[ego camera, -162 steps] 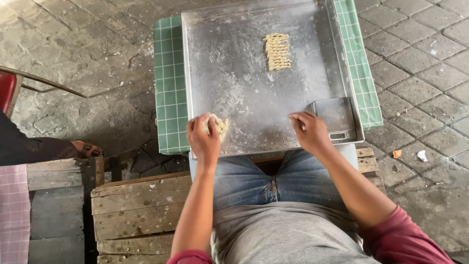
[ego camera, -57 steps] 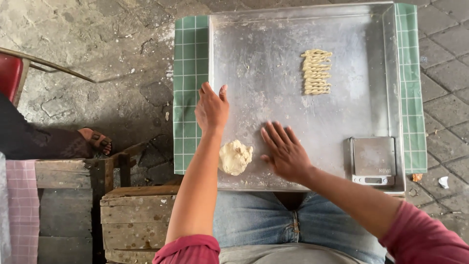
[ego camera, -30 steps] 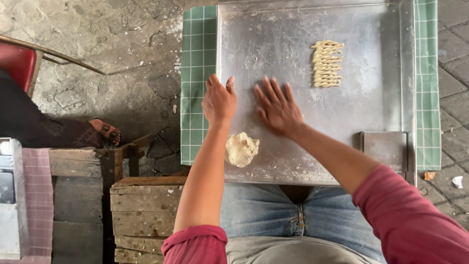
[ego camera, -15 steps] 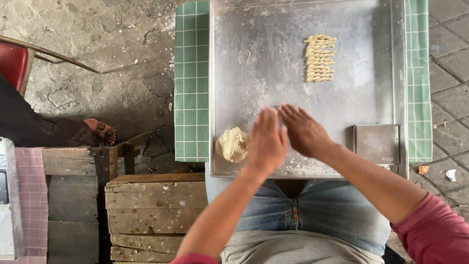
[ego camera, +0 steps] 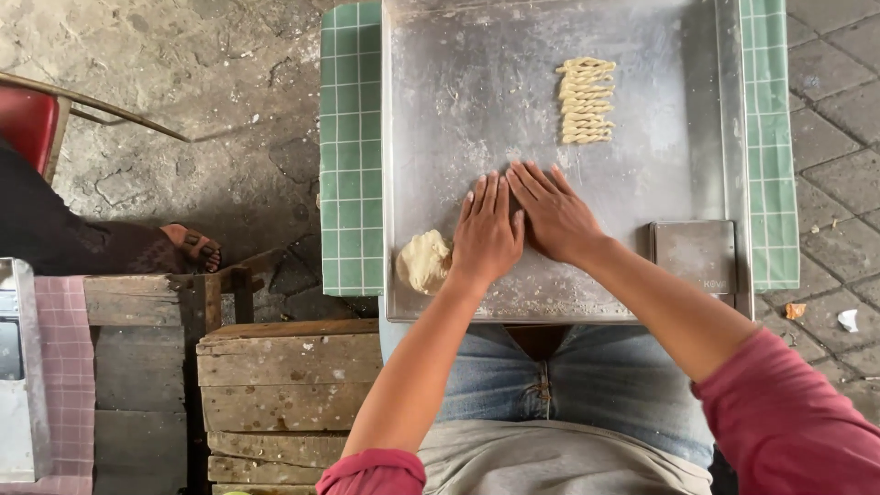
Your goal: Rolling small pieces of dough into thin ropes and folding them into decorative shapes on a metal tray.
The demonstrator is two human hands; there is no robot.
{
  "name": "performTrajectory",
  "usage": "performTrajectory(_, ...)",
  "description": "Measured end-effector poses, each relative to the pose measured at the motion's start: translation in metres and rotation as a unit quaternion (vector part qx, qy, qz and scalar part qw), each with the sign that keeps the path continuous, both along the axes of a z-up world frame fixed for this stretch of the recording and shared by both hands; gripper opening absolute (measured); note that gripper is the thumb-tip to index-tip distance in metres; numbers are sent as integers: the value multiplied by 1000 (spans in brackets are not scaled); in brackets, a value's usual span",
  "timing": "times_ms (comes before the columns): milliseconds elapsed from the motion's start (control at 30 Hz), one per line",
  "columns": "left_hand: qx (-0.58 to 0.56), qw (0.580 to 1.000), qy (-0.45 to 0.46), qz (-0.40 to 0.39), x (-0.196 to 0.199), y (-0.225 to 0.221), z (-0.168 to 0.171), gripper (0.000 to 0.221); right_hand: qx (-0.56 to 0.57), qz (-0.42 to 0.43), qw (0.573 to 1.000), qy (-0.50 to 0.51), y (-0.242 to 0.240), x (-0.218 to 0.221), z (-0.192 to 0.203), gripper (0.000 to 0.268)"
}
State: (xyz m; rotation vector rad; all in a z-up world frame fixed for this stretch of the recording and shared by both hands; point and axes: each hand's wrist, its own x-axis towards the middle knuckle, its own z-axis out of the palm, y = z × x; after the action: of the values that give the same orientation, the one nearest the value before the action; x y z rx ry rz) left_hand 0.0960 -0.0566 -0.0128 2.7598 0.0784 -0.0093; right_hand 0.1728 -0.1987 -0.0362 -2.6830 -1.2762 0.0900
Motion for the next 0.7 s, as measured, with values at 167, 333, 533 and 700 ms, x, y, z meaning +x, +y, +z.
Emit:
performTrajectory(167,35,998,48,-33,-31,-7,18,66,-34,-9,999,13,-27,-36,7,71)
performTrajectory(333,48,996,66,-34,-7,0,20,66,-28,-24,999,5,-9,-14,-1,67)
performTrajectory(533,61,993,86,-54,-8,9,19,64,0,-32,999,13,-12,-10,2,67)
performTrajectory(700,46,991,83,-99,-44,8,19,63,-25,-24,999,12,-43,-46,5,70)
